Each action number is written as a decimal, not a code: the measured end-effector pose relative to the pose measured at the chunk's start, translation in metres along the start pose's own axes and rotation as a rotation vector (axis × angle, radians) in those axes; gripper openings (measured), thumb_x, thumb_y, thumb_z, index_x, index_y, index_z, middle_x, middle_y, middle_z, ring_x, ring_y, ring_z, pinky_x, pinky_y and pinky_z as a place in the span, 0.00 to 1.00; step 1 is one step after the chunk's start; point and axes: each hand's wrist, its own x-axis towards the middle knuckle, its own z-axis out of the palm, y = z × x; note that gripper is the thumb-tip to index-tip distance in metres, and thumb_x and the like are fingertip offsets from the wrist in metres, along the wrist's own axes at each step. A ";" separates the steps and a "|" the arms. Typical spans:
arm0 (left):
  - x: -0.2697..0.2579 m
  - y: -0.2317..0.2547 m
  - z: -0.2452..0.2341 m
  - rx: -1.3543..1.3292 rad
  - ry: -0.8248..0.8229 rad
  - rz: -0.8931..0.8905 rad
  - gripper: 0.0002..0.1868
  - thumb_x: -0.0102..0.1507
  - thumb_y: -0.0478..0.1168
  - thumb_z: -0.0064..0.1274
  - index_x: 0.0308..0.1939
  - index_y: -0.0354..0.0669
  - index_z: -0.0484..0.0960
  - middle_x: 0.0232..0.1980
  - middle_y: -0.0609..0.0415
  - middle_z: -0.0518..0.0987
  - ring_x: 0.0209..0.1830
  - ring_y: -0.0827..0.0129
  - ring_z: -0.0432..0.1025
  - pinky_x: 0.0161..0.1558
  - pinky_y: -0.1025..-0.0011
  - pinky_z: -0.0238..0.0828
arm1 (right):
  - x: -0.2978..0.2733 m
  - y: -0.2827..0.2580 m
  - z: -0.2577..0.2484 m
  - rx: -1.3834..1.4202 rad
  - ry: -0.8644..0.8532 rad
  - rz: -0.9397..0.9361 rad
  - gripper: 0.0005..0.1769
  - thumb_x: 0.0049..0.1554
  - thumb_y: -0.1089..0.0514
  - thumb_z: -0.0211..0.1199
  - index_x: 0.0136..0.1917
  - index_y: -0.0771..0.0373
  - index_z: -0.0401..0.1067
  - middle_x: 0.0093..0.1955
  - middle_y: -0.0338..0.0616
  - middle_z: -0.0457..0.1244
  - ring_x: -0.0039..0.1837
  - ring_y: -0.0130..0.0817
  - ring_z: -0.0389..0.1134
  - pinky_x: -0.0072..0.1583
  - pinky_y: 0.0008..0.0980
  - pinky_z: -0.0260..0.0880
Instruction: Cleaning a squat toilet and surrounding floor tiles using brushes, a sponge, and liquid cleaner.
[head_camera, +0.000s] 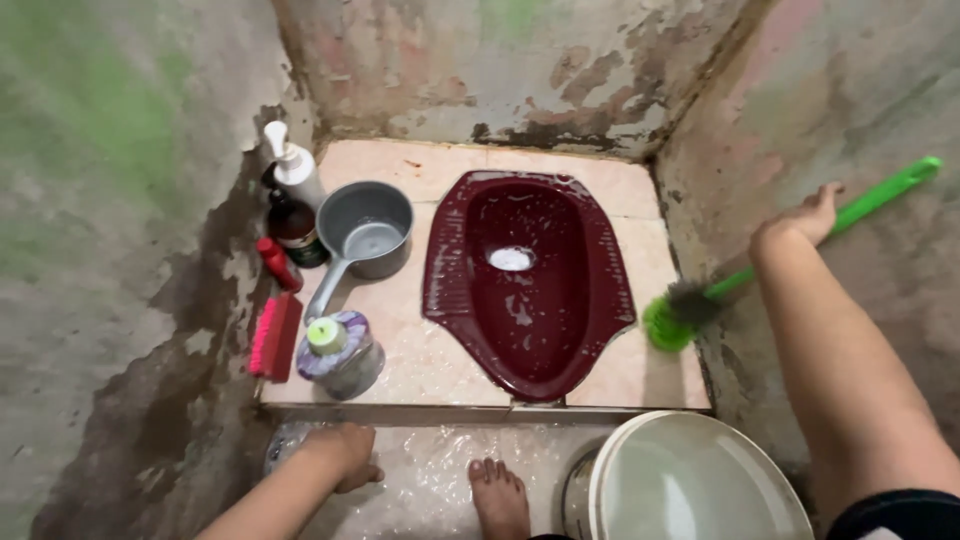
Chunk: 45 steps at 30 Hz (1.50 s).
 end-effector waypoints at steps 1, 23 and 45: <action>-0.001 -0.001 -0.001 -0.030 -0.015 -0.017 0.35 0.63 0.62 0.59 0.64 0.41 0.75 0.66 0.43 0.75 0.67 0.51 0.72 0.64 0.56 0.71 | 0.040 -0.034 -0.013 -0.088 0.075 0.125 0.43 0.62 0.26 0.31 0.81 0.49 0.52 0.84 0.37 0.45 0.84 0.39 0.40 0.75 0.46 0.29; 0.019 -0.097 -0.043 -0.410 0.191 -0.348 0.67 0.47 0.58 0.76 0.79 0.32 0.53 0.74 0.42 0.71 0.72 0.55 0.71 0.69 0.57 0.69 | -0.345 -0.210 -0.425 0.877 0.292 -1.244 0.31 0.55 0.43 0.66 0.66 0.61 0.75 0.64 0.54 0.69 0.64 0.49 0.72 0.65 0.42 0.72; 0.065 -0.141 -0.005 -0.500 0.237 -0.444 0.40 0.52 0.50 0.76 0.64 0.41 0.77 0.68 0.45 0.75 0.66 0.54 0.72 0.63 0.57 0.73 | -0.314 -0.234 -0.446 1.875 -0.381 -1.076 0.22 0.64 0.45 0.59 0.43 0.67 0.72 0.35 0.47 0.64 0.35 0.36 0.63 0.38 0.37 0.62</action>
